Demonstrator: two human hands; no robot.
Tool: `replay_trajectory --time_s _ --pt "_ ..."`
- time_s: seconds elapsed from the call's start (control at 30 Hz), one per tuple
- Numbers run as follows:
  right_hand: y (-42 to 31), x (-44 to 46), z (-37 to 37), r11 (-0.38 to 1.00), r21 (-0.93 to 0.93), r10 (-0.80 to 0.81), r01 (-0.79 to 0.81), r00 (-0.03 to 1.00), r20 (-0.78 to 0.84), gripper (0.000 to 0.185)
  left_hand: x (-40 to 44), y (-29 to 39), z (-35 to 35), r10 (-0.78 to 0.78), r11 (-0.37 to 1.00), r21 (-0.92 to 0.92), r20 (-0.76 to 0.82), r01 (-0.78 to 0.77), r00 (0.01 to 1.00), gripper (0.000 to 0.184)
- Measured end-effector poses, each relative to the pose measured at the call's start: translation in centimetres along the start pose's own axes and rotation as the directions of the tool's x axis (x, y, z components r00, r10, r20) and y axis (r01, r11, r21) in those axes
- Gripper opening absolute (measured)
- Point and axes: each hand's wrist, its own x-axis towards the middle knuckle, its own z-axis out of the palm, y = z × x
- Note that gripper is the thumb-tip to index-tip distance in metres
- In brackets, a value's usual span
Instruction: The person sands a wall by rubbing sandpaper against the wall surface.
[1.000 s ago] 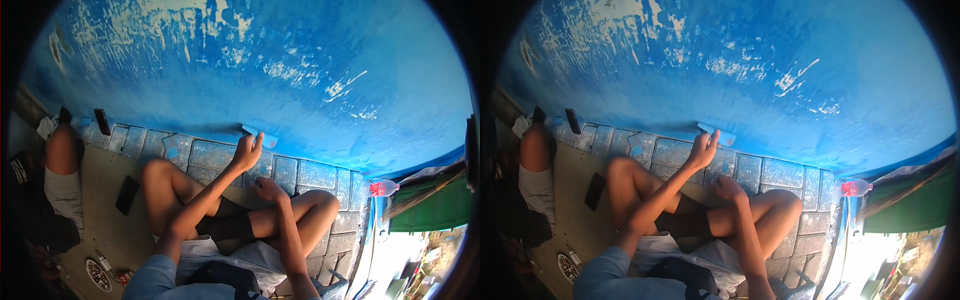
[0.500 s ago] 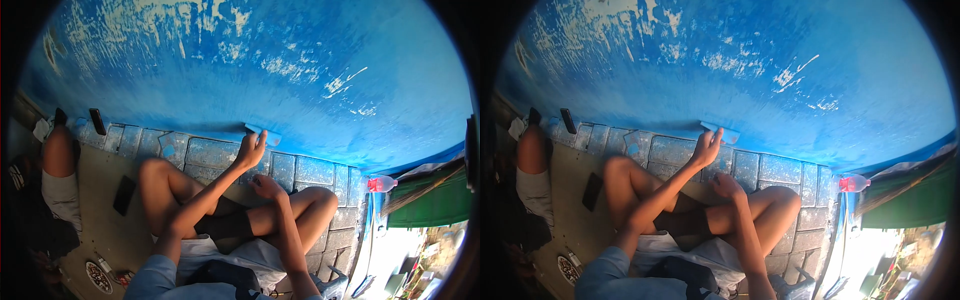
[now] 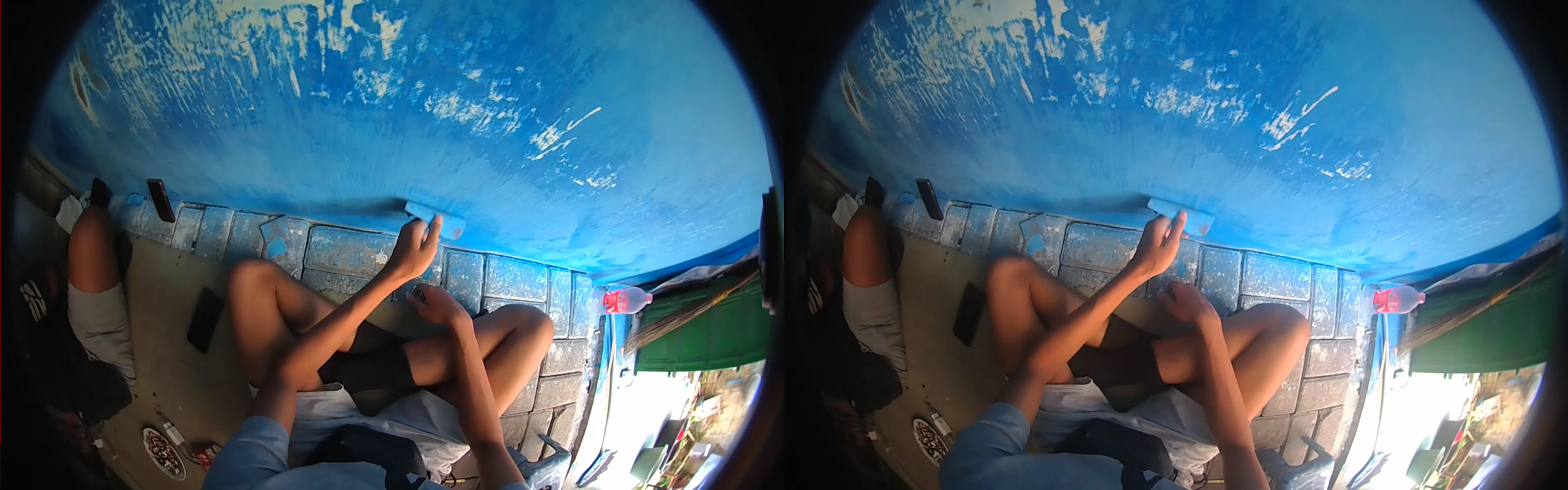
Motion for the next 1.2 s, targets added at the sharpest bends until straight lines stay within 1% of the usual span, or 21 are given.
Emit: replay_trajectory --time_s 0.07,0.17,0.23,0.27,0.3,0.37,0.4,0.43,0.5,0.67,0.73,0.77,0.83,0.87,0.97,1.0,1.03,1.1,1.13,1.17,1.2 --pt "-0.2 0.0 0.0 1.0 -0.023 0.015 -0.015 1.0 0.003 0.04 0.5 2.6 -0.7 0.022 1.0 -0.013 -0.001 -0.022 1.0 0.041" --pt "-0.6 0.1 0.0 1.0 -0.017 -0.003 0.003 1.0 -0.009 0.04 0.1 2.8 -0.4 0.076 0.996 -0.041 -0.034 -0.077 0.997 0.041" --pt "-0.3 0.3 0.1 1.0 -0.013 -0.017 0.017 1.0 -0.008 0.04 -0.6 -0.5 0.4 -0.023 1.0 0.017 0.004 0.022 1.0 0.041" --pt "-0.3 0.4 0.1 0.999 -0.015 -0.028 0.028 1.0 -0.004 0.04 -1.0 -3.9 1.5 -0.072 0.997 0.024 -0.029 0.073 0.997 0.04" --pt "-0.4 0.2 0.2 0.999 -0.023 -0.031 0.031 1.0 0.0 0.04 -1.5 -4.2 1.3 -0.072 0.997 0.022 -0.037 0.073 0.997 0.04" --pt "-0.4 0.1 0.1 1.0 0.005 0.013 -0.012 1.0 -0.002 0.04 -1.9 -4.7 0.7 -0.129 0.953 0.284 0.05 0.109 0.99 0.04" --pt "-0.2 0.1 -0.2 1.0 -0.009 0.012 -0.012 1.0 0.0 0.04 -1.6 -5.5 1.2 -0.101 0.98 0.175 0.013 0.097 0.995 0.041" --pt "0.1 0.1 -0.1 1.0 -0.016 -0.006 0.006 1.0 -0.01 0.04 -1.2 -3.2 1.0 -0.103 0.981 0.169 0.009 0.1 0.995 0.041" --pt "0.2 -0.1 0.3 1.0 -0.003 -0.02 0.02 1.0 -0.023 0.04 0.0 1.4 0.1 0.132 0.986 0.113 -0.079 -0.123 0.988 0.042" --pt "-0.7 0.1 -0.1 1.0 0.018 0.004 -0.004 1.0 0.0 0.039 0.2 2.4 -0.6 0.164 0.976 0.153 -0.056 -0.154 0.985 0.036" --pt "-1.0 0.0 -0.2 1.0 0.0 0.004 -0.004 1.0 0.004 0.039 -0.7 0.4 -0.1 0.218 0.965 0.164 -0.063 -0.206 0.974 0.034" --pt "-1.1 0.0 -0.3 1.0 -0.022 0.008 -0.008 1.0 0.009 0.039 -1.2 -0.8 0.0 0.22 0.964 0.166 -0.067 -0.206 0.973 0.034" --pt "-0.8 -0.1 0.0 1.0 -0.025 0.0 0.0 1.0 0.011 0.04 -2.0 -2.6 0.2 0.146 0.97 0.205 -0.06 -0.131 0.987 0.032" --pt "-0.5 0.0 -0.1 1.0 -0.025 -0.006 0.006 1.0 0.007 0.04 -2.3 -2.6 -0.3 0.039 0.97 0.241 0.01 -0.04 0.999 0.031" --pt "0.3 0.0 0.3 1.0 -0.025 0.005 -0.005 1.0 0.002 0.041 -0.7 0.2 -0.9 0.094 0.976 0.203 -0.039 -0.084 0.995 0.032" --pt "0.0 -0.1 0.1 1.0 -0.016 0.006 -0.007 1.0 -0.006 0.041 -0.1 1.5 -1.2 0.204 0.953 0.242 -0.076 -0.181 0.976 0.033" --pt "-0.6 -0.3 -0.3 1.0 -0.025 0.008 -0.008 1.0 -0.003 0.04 0.1 3.3 -1.6 0.207 0.951 0.246 -0.062 -0.186 0.976 0.033" --pt "-0.8 -0.3 -0.1 1.0 -0.02 0.012 -0.012 1.0 -0.006 0.04 0.2 6.4 -2.1 0.034 0.995 0.098 -0.03 -0.031 0.999 0.029" --pt "-0.6 0.0 0.0 1.0 -0.024 -0.005 0.005 1.0 -0.001 0.04 0.1 6.5 -2.0 -0.007 0.996 0.092 -0.002 0.007 1.0 0.027" --pt "-0.4 0.3 0.2 0.999 -0.031 -0.023 0.023 1.0 0.006 0.039 -0.1 5.7 -1.7 -0.007 0.995 0.097 0.003 0.007 1.0 0.027" --pt "-0.6 0.3 0.2 0.999 -0.028 -0.025 0.025 1.0 0.006 0.039 -0.4 3.8 -1.2 0.089 0.986 0.142 0.004 -0.089 0.996 0.028"
